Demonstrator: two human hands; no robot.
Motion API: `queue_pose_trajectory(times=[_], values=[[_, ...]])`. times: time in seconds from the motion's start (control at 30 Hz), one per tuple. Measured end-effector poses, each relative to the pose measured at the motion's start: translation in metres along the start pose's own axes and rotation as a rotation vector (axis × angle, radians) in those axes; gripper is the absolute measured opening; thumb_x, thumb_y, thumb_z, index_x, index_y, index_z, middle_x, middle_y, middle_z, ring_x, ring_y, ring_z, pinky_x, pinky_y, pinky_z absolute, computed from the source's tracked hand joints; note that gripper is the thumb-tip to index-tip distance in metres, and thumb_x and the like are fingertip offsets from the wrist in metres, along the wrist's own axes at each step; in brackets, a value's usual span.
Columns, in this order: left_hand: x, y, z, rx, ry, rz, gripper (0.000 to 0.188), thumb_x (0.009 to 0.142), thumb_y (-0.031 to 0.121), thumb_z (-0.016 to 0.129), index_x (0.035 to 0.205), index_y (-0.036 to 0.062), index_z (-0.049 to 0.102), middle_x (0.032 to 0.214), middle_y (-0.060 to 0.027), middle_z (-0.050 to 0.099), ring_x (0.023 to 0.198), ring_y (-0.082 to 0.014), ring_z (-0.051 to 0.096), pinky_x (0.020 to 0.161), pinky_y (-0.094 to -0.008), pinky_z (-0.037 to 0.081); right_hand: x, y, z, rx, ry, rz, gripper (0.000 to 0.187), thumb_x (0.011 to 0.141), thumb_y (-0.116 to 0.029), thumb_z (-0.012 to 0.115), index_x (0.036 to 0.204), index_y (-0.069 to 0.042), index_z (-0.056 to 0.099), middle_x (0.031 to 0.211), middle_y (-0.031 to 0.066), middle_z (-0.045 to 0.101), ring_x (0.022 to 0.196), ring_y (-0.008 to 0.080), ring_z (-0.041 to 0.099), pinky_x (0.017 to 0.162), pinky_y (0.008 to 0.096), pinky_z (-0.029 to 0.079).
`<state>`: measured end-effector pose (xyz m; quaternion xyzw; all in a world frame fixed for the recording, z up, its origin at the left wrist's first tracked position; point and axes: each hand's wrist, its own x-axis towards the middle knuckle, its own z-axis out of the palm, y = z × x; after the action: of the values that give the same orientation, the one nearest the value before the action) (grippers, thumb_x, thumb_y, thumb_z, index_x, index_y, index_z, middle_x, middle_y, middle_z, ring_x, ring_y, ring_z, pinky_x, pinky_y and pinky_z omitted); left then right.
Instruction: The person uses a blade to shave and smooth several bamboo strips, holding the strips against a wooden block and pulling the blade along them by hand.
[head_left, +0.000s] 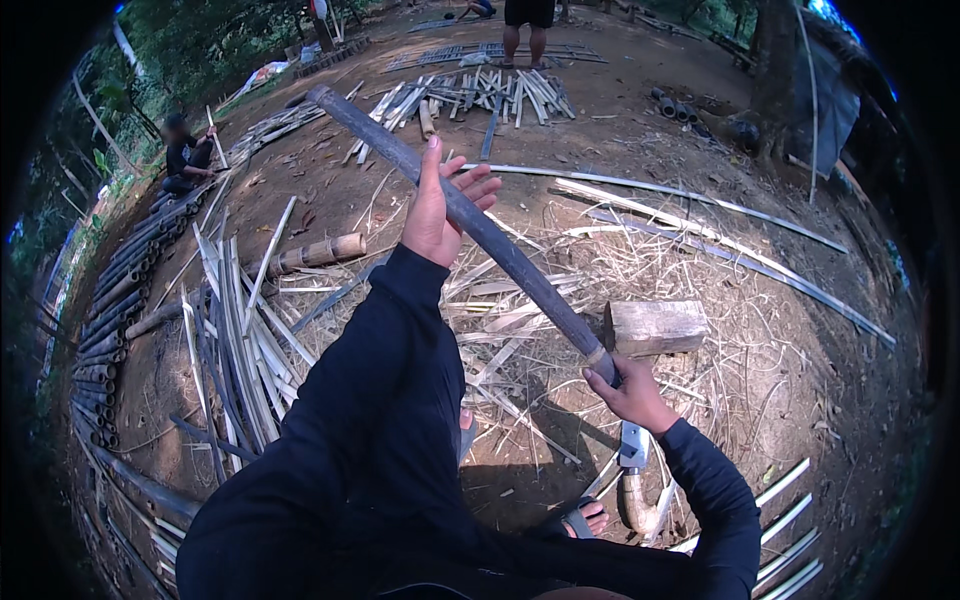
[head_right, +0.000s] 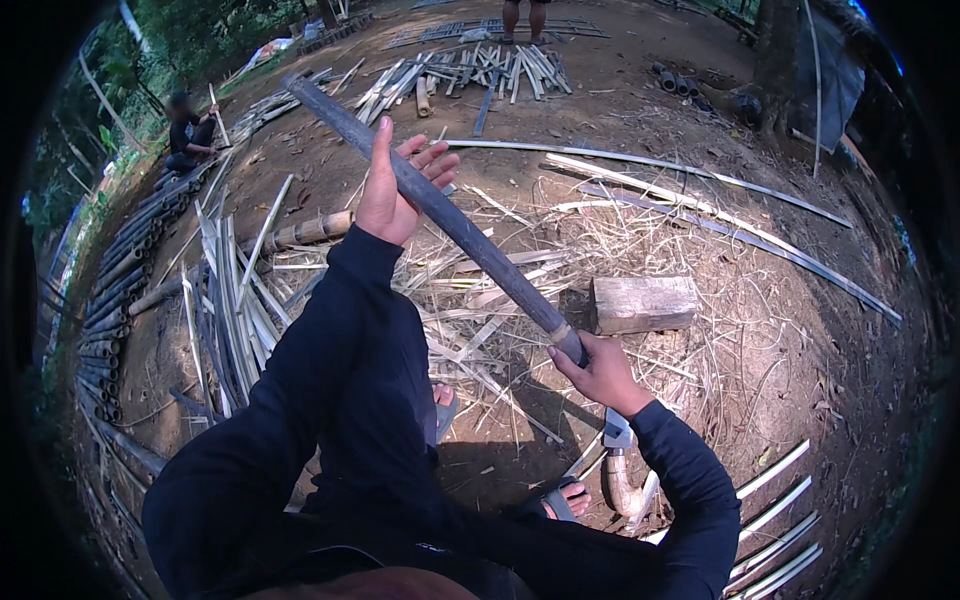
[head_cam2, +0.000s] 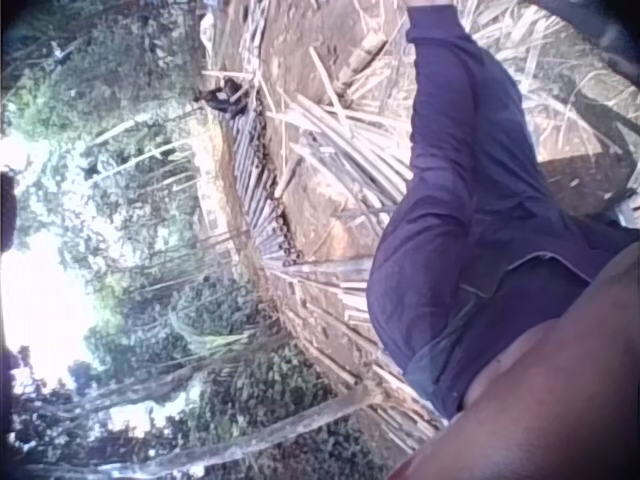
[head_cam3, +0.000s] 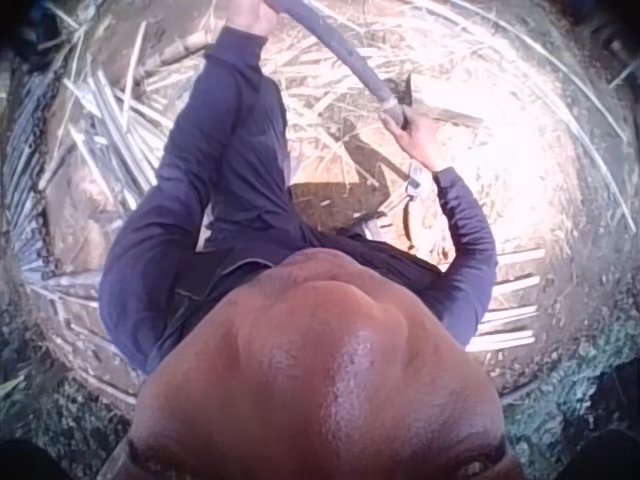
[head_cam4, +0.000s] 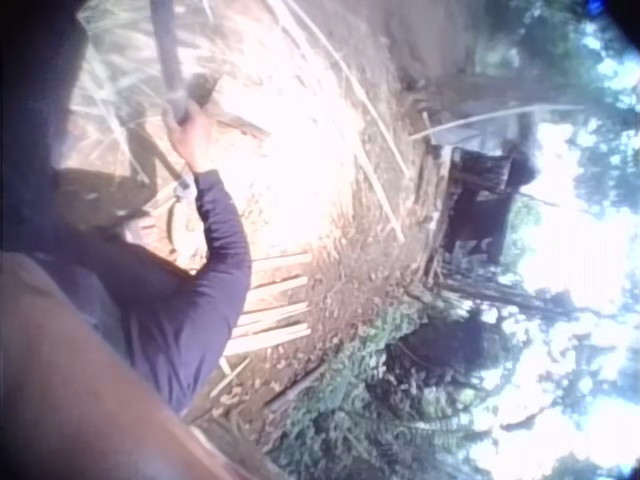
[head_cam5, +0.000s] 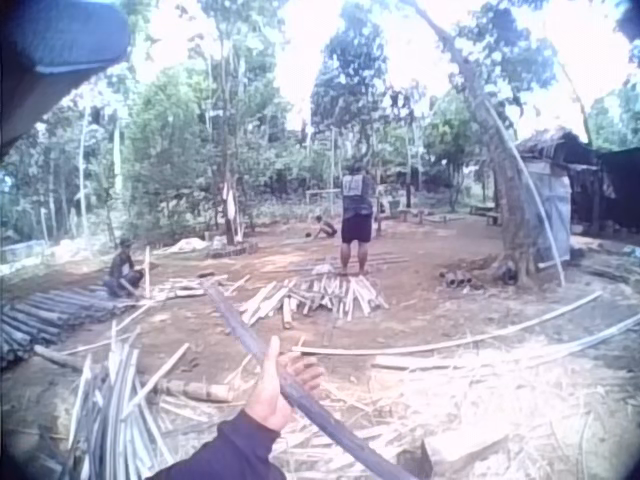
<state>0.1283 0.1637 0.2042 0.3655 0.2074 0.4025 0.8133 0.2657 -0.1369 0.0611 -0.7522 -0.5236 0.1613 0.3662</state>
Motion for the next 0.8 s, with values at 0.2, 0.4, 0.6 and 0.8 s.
queue_pose_trajectory(times=[0.2, 0.4, 0.6, 0.8], values=[[-0.004, 0.011, -0.013, -0.179, -0.236, 0.057, 0.048, 0.104, 0.045, 0.046, 0.064, 0.017, 0.042, 0.045, 0.0056, 0.026, 0.038, -0.0095, 0.026, 0.047, -0.0266, 0.031, 0.012, -0.005, 0.005, -0.063, -0.045, -0.059, 0.042, 0.089, -0.042, 0.072, 0.099, -0.002, 0.064, 0.066, 0.0184, 0.062, 0.059, 0.0375, 0.063, 0.055, 0.0426, 0.047], [-0.006, 0.009, -0.013, -0.208, -0.258, 0.098, 0.054, 0.104, 0.044, 0.043, 0.058, 0.0188, 0.034, 0.044, 0.0057, 0.023, 0.038, -0.0094, 0.022, 0.045, -0.0272, 0.027, 0.014, 0.008, 0.007, -0.082, 0.041, -0.034, 0.046, 0.087, -0.041, 0.074, 0.111, -0.003, 0.061, 0.08, 0.02, 0.067, 0.074, 0.0381, 0.068, 0.066, 0.0424, 0.053], [-0.011, 0.011, -0.01, -0.18, -0.216, 0.148, 0.055, 0.104, 0.046, 0.043, 0.058, 0.0192, 0.031, 0.045, 0.0061, 0.022, 0.038, -0.0092, 0.022, 0.046, -0.0269, 0.027, 0.008, 0.025, 0.008, -0.239, 0.07, -0.134, 0.044, 0.086, -0.033, 0.076, 0.114, -0.003, 0.062, 0.091, 0.0191, 0.068, 0.079, 0.0364, 0.069, 0.07, 0.0425, 0.055], [-0.013, 0.013, -0.012, -0.169, -0.248, 0.21, 0.055, 0.102, 0.058, 0.039, 0.068, 0.0153, 0.04, 0.051, 0.0034, 0.03, 0.045, -0.0113, 0.031, 0.052, -0.0292, 0.031, 0.01, 0.027, 0.014, -0.313, 0.121, -0.177, 0.041, 0.088, -0.028, 0.072, 0.118, -0.001, 0.061, 0.094, 0.0191, 0.068, 0.08, 0.0371, 0.068, 0.068, 0.0448, 0.054]])
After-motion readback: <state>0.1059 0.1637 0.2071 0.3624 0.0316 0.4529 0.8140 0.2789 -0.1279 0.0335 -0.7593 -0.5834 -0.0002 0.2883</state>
